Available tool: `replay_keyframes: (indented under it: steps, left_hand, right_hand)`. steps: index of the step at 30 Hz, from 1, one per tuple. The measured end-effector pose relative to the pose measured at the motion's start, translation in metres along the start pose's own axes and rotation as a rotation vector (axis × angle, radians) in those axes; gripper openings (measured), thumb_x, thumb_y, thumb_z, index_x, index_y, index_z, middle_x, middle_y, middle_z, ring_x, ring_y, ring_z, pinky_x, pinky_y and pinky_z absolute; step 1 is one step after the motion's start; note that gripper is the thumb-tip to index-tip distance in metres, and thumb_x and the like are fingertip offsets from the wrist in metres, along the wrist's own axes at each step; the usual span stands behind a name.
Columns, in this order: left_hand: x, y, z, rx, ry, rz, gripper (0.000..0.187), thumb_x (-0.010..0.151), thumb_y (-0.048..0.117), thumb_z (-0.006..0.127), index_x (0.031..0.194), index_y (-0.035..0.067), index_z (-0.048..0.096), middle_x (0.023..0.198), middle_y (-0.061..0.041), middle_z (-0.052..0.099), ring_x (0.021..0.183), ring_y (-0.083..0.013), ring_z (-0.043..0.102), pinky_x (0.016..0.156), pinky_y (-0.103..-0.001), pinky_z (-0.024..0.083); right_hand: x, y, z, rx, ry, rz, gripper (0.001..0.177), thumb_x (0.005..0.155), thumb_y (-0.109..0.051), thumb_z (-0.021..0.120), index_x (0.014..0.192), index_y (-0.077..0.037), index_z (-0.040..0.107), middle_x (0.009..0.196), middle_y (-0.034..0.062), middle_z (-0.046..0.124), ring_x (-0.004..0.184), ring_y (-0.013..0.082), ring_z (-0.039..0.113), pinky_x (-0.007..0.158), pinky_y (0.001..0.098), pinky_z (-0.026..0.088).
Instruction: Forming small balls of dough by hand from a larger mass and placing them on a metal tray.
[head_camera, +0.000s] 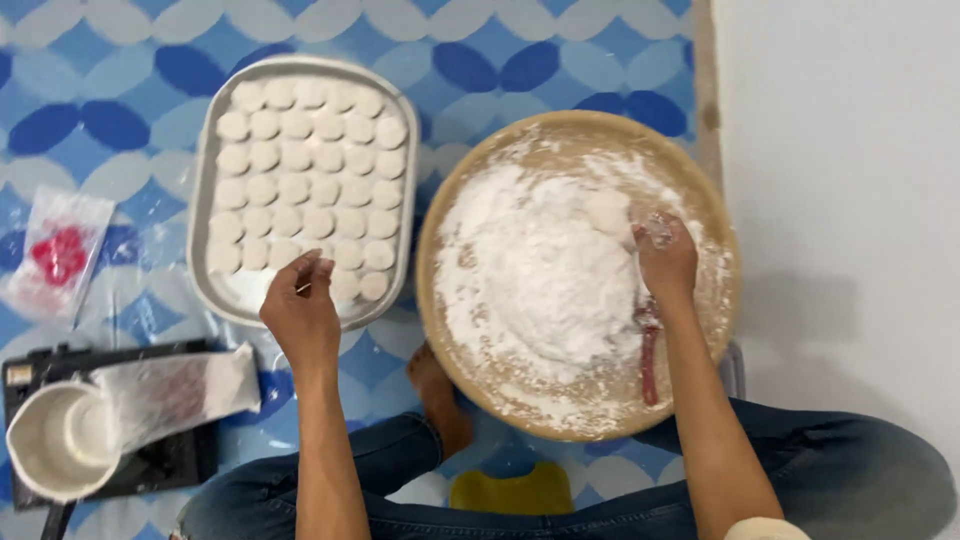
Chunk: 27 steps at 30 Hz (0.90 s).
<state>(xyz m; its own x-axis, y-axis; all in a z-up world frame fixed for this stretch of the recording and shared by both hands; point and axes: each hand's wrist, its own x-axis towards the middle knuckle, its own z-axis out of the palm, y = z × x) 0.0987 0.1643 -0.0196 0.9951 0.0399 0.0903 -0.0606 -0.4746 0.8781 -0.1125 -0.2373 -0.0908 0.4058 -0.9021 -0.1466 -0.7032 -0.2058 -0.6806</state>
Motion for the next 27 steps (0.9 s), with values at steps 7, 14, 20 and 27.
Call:
replay_keyframes:
  steps: [7,14,20,27]
  left_hand:
    - [-0.03,0.074,0.05,-0.149,-0.21,-0.102,0.009,0.095,0.012,0.076,0.097,0.003,0.075,0.072,-0.01,0.068,0.062,-0.0168,0.065,0.066,-0.033,0.054]
    - [-0.061,0.112,0.102,-0.212,-0.507,-0.104,0.021,0.102,0.021,0.064,0.091,0.007,0.075,0.073,-0.013,0.071,0.064,-0.0185,0.066,0.063,-0.031,0.056]
    - [-0.087,0.141,0.14,-0.064,-0.757,0.071,0.037,0.085,0.027,0.079,0.118,0.011,0.069,0.11,-0.015,0.069,0.104,-0.0289,0.066,0.093,-0.038,0.052]
    - [-0.123,0.115,0.195,-0.004,-1.029,0.311,0.062,0.084,0.016,0.079,0.142,0.014,0.057,0.138,-0.01,0.061,0.133,-0.0313,0.054,0.117,-0.044,0.039]
  right_hand:
    - [0.03,0.021,0.036,-0.075,-0.206,0.081,0.051,0.09,-0.046,0.072,0.125,-0.01,0.071,0.119,0.0161,0.071,0.112,0.0345,0.067,0.092,0.0471,0.054]
    - [0.004,-0.013,0.02,0.05,-0.212,-0.01,0.052,0.08,-0.031,0.082,0.124,-0.005,0.07,0.117,0.0182,0.066,0.111,0.0371,0.066,0.093,0.0438,0.055]
    - [-0.009,-0.044,-0.022,0.11,-0.232,-0.061,0.038,0.079,-0.027,0.081,0.113,-0.011,0.075,0.108,0.0132,0.066,0.106,0.0339,0.068,0.089,0.0403,0.057]
    - [-0.047,-0.067,-0.085,0.59,-0.391,0.091,0.032,0.084,-0.026,0.079,0.106,-0.003,0.077,0.095,0.0089,0.074,0.091,0.016,0.063,0.084,0.0313,0.052]
